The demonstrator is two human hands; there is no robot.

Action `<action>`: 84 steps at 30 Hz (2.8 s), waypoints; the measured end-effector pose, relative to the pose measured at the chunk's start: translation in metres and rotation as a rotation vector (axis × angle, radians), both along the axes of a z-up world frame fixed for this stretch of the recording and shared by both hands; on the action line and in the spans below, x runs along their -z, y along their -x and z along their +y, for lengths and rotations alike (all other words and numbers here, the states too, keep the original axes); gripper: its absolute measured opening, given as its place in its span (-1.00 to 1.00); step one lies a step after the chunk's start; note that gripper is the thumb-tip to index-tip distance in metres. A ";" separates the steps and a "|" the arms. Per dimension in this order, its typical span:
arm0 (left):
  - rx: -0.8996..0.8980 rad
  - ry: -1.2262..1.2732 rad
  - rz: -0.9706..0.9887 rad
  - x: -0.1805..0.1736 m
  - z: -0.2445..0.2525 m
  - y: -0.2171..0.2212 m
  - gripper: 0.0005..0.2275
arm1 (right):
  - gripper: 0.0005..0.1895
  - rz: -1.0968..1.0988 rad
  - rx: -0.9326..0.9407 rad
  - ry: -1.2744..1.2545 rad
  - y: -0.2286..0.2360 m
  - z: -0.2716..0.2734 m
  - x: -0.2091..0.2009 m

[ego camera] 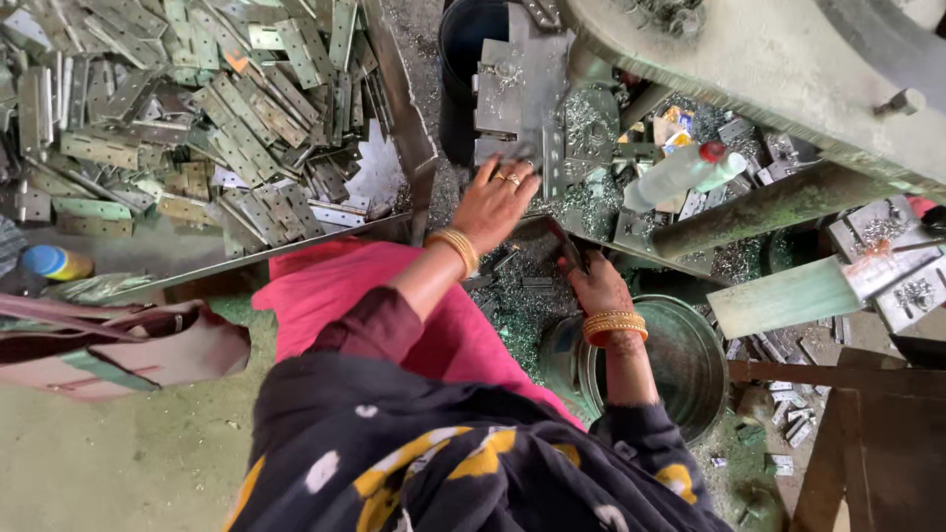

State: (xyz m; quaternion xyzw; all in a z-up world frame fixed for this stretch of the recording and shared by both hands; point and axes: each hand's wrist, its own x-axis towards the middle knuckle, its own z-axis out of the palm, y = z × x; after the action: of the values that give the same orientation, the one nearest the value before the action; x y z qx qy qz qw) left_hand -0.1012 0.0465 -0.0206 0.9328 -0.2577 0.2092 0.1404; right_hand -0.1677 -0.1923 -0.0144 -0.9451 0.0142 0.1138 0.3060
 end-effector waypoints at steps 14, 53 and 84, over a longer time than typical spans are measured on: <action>-0.338 -0.084 0.368 -0.031 -0.052 -0.035 -0.71 | -0.38 0.013 0.046 0.081 0.004 0.008 -0.007; -0.433 -0.168 0.204 -0.042 -0.047 -0.058 -0.78 | -0.59 -0.035 0.043 -0.140 0.008 -0.033 0.110; -0.462 0.650 -0.208 0.024 0.075 0.013 -0.76 | -0.46 -0.071 -0.006 0.065 0.002 -0.049 0.128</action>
State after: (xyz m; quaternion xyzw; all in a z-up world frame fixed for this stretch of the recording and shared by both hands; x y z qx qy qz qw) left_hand -0.1146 0.1214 -0.0450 0.8471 0.0250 0.3989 0.3501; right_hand -0.1701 -0.2409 -0.1421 -0.9580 0.0042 0.0805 0.2753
